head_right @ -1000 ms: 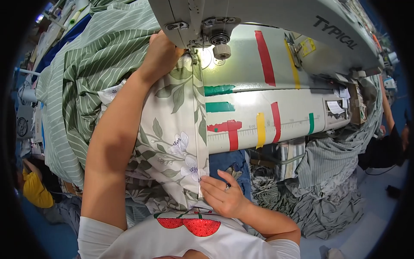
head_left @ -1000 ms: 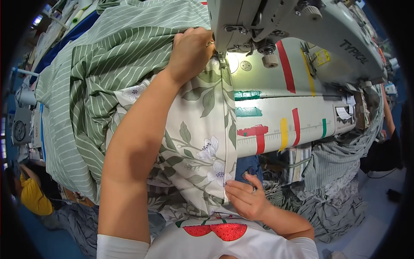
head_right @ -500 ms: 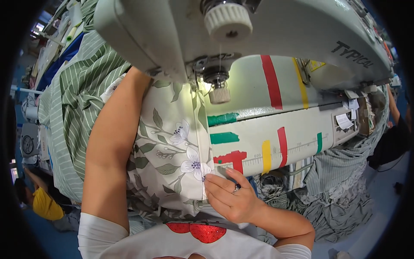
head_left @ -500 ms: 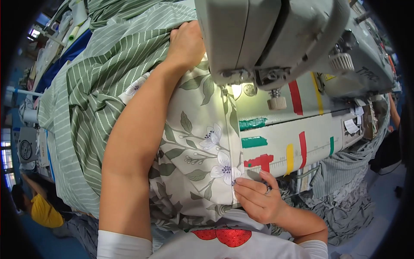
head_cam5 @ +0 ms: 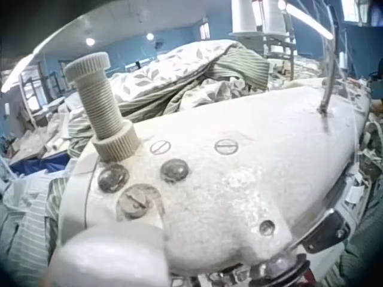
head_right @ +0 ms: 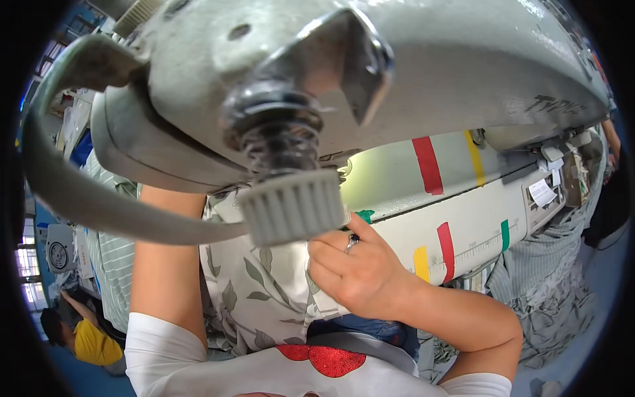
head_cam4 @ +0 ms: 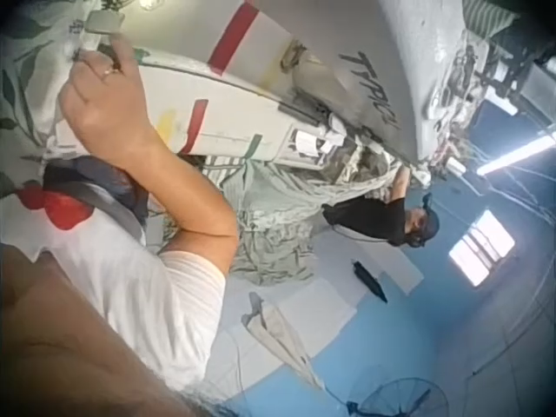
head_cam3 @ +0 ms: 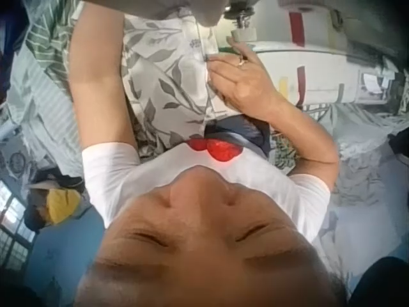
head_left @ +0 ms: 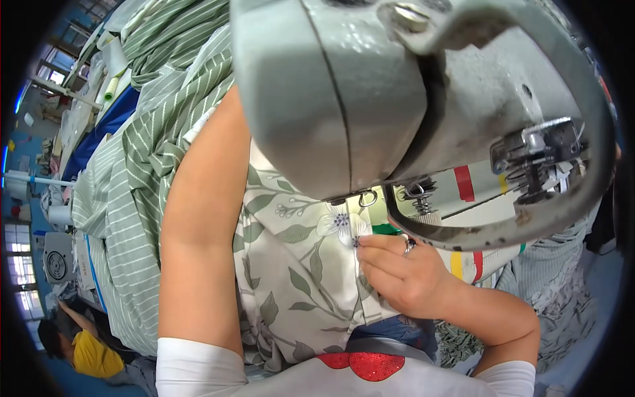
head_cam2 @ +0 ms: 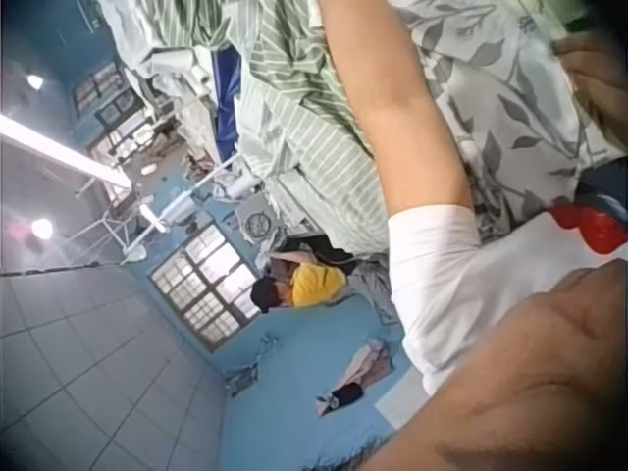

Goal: Sewing a fabric pillowcase using an industrial sewing machine.

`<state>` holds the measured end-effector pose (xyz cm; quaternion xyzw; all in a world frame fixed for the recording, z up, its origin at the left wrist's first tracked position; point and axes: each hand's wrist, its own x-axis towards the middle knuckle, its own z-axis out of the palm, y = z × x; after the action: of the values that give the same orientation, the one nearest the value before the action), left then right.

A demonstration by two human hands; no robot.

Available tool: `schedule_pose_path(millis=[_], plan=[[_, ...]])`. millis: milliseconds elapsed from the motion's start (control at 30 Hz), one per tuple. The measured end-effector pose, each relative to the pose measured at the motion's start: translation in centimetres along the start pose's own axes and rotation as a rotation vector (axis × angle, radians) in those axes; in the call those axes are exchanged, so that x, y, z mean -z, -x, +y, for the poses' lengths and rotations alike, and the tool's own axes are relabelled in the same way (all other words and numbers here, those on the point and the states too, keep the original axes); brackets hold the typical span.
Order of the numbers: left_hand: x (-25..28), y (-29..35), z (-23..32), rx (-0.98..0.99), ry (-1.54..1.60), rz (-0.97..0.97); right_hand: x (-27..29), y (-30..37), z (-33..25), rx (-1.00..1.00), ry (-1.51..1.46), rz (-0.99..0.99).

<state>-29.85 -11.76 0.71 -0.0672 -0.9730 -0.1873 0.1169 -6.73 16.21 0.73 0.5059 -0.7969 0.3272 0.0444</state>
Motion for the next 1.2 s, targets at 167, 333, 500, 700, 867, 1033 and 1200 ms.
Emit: schedule_pose_path(millis=[167, 333, 500, 700, 867, 1033, 1200], plan=[[1.1, 0.4, -1.8, 0.087, 0.097, -0.014, -0.5, -0.7, -1.0, -0.012, 0.022, 0.036], [7.3, 11.4, 3.7, -0.218, 0.026, -0.199, -0.9, 4.3, -5.8, -0.188, 0.006, 0.257], [15.0, 30.0, 6.6, -0.009, -0.335, -0.006, -6.3, 10.7, -11.7, -0.514, -0.487, 0.036], [12.3, 42.4, 3.2, 0.511, -0.418, 0.222, -10.9, 8.0, -14.1, -1.035, -1.637, 0.315], [15.4, 41.7, -3.7, 0.524, -0.212, 0.418, -10.3, 10.6, -13.6, -1.120, -1.945, 0.202], [25.4, 38.9, -10.5, 0.604, -0.451, 0.593, -1.1, 10.0, -15.5, -0.864, -1.883, 0.498], [27.3, 38.6, -16.3, 0.598, -0.951, 0.210, -5.9, 12.1, -15.7, -1.100, -1.702, 0.349]])
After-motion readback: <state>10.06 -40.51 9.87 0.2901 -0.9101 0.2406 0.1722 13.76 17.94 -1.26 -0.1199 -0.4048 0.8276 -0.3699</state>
